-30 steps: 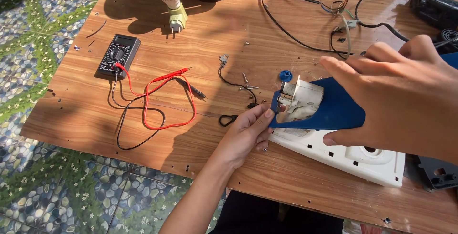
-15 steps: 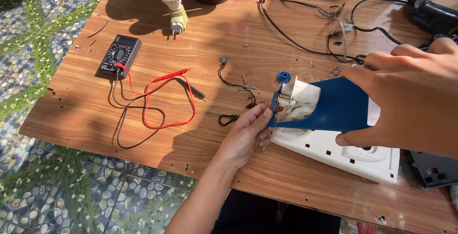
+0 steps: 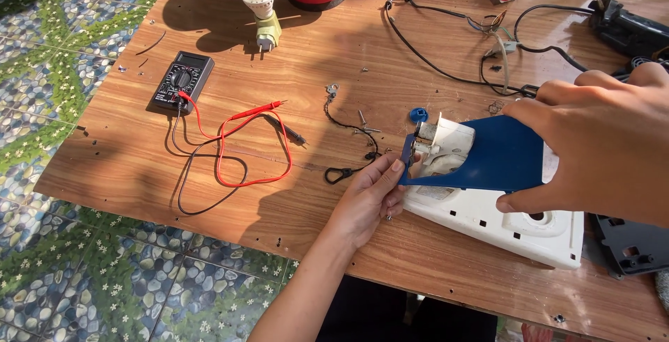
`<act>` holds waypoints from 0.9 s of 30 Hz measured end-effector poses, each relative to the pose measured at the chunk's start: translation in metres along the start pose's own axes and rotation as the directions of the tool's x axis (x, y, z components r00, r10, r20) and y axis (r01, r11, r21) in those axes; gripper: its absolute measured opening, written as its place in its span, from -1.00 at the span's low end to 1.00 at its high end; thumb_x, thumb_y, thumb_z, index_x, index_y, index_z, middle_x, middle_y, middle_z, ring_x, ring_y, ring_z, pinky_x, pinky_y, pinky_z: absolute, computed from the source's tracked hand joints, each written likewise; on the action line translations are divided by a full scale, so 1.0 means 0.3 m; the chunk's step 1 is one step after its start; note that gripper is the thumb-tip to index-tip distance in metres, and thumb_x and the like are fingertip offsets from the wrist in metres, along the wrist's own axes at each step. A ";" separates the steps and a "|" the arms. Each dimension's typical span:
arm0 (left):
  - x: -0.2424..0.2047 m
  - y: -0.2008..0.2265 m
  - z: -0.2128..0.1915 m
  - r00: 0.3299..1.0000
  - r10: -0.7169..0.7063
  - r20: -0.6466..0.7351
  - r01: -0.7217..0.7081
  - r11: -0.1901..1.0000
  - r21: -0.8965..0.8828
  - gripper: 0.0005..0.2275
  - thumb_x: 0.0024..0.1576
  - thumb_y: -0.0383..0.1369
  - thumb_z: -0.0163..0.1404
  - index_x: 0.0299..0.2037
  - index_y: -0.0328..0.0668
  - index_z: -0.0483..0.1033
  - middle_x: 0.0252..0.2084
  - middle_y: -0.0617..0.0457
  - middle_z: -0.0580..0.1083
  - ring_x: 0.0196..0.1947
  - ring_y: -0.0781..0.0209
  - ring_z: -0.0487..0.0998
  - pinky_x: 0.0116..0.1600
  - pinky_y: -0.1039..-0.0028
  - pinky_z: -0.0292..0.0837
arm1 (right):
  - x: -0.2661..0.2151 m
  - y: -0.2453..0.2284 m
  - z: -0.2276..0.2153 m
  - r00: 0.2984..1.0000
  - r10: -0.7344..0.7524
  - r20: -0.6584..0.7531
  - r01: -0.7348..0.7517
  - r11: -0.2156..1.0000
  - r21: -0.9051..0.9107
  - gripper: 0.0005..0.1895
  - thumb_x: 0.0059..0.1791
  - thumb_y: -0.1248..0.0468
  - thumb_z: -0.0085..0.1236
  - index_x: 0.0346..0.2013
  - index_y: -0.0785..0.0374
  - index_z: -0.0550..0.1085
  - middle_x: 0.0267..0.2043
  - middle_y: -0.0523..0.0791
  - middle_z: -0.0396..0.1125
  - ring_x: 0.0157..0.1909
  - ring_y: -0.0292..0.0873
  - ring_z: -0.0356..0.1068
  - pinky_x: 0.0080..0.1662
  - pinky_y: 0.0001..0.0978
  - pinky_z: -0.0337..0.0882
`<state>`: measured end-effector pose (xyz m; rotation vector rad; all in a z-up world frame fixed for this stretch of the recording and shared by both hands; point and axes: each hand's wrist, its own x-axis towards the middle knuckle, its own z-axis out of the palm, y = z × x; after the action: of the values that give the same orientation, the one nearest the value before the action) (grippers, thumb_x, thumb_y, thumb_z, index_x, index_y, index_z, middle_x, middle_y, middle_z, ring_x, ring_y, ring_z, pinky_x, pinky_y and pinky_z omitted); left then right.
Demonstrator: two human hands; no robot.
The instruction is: Assembling the plastic housing of an appliance using a hammer to fit parts together.
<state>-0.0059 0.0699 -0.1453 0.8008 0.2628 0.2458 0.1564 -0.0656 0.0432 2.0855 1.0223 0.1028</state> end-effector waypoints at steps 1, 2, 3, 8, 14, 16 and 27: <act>-0.004 0.009 0.003 1.000 0.003 0.001 -0.003 1.000 -0.001 -0.68 0.30 -0.22 -0.04 0.16 -0.20 0.51 -0.45 0.22 0.24 -0.56 0.48 0.09 -0.43 0.65 0.01 | 0.000 0.000 0.001 1.000 0.001 -0.002 -0.001 1.000 -0.002 0.32 -0.66 -0.96 -0.01 0.28 -0.63 0.13 -0.16 -0.62 0.45 0.18 -0.37 0.45 0.14 -0.29 0.33; -0.009 0.018 0.006 0.999 -0.023 -0.037 0.024 0.999 0.034 -0.67 0.29 -0.22 -0.04 0.19 -0.17 0.49 -0.47 0.20 0.25 -0.57 0.47 0.12 -0.45 0.64 0.03 | 0.000 0.000 0.000 1.000 -0.003 0.017 0.002 1.000 0.011 0.34 -0.63 -0.94 0.01 0.32 -0.59 0.10 -0.13 -0.62 0.45 0.24 -0.35 0.42 0.15 -0.28 0.36; -0.012 0.031 0.009 0.996 -0.046 -0.075 0.051 0.996 0.069 -0.66 0.28 -0.22 -0.03 0.21 -0.14 0.48 -0.48 0.19 0.27 -0.58 0.46 0.16 -0.46 0.63 0.06 | 0.001 0.001 -0.003 0.999 -0.005 0.034 0.004 1.000 0.025 0.37 -0.60 -0.93 0.03 0.36 -0.55 0.07 -0.10 -0.62 0.45 0.30 -0.34 0.38 0.16 -0.27 0.38; -0.018 0.055 0.020 0.999 -0.027 -0.039 0.034 0.985 0.171 -0.70 0.31 -0.18 -0.08 0.12 -0.14 0.50 -0.47 0.20 0.24 -0.54 0.44 0.18 -0.44 0.63 0.11 | -0.012 -0.002 -0.003 1.000 0.008 0.016 -0.008 1.000 0.027 0.36 -0.58 -0.92 0.03 0.39 -0.56 0.04 -0.02 -0.62 0.44 0.33 -0.33 0.37 0.26 -0.20 0.36; 0.004 0.003 0.004 1.000 0.014 -0.028 -0.009 0.986 0.167 -0.80 0.37 -0.20 -0.14 -0.08 -0.11 0.45 -0.46 0.14 0.31 -0.56 0.42 0.20 -0.46 0.61 0.16 | -0.041 -0.014 0.006 0.997 0.019 -0.075 -0.022 0.999 -0.044 0.25 -0.57 -0.95 -0.11 0.27 -0.57 0.17 -0.09 -0.62 0.47 0.20 -0.35 0.47 0.19 -0.22 0.44; -0.001 0.001 0.011 1.000 -0.015 -0.018 0.018 0.990 0.142 -0.76 0.37 -0.17 -0.15 -0.06 -0.14 0.48 -0.43 0.13 0.33 -0.53 0.41 0.22 -0.43 0.61 0.17 | -0.044 -0.014 0.014 0.995 0.022 -0.101 -0.028 0.998 -0.057 0.24 -0.58 -0.96 -0.10 0.24 -0.57 0.20 -0.13 -0.62 0.47 0.16 -0.34 0.49 0.16 -0.24 0.45; 0.024 -0.097 -0.027 0.999 0.022 -0.027 -0.025 0.993 -0.117 -0.80 0.31 -0.22 -0.01 -0.20 -0.19 0.45 -0.37 0.04 0.42 -0.52 0.40 0.26 -0.39 0.58 0.27 | -0.116 -0.048 -0.074 0.998 0.019 -0.059 -0.023 0.998 -0.060 0.07 -0.50 -0.89 -0.05 0.02 -0.38 0.34 -0.21 -0.57 0.47 0.12 -0.32 0.45 0.05 -0.29 0.38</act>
<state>0.0018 0.0580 -0.1731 0.6847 0.2613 0.2912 0.1154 -0.0711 0.0573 2.0485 1.0193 0.2038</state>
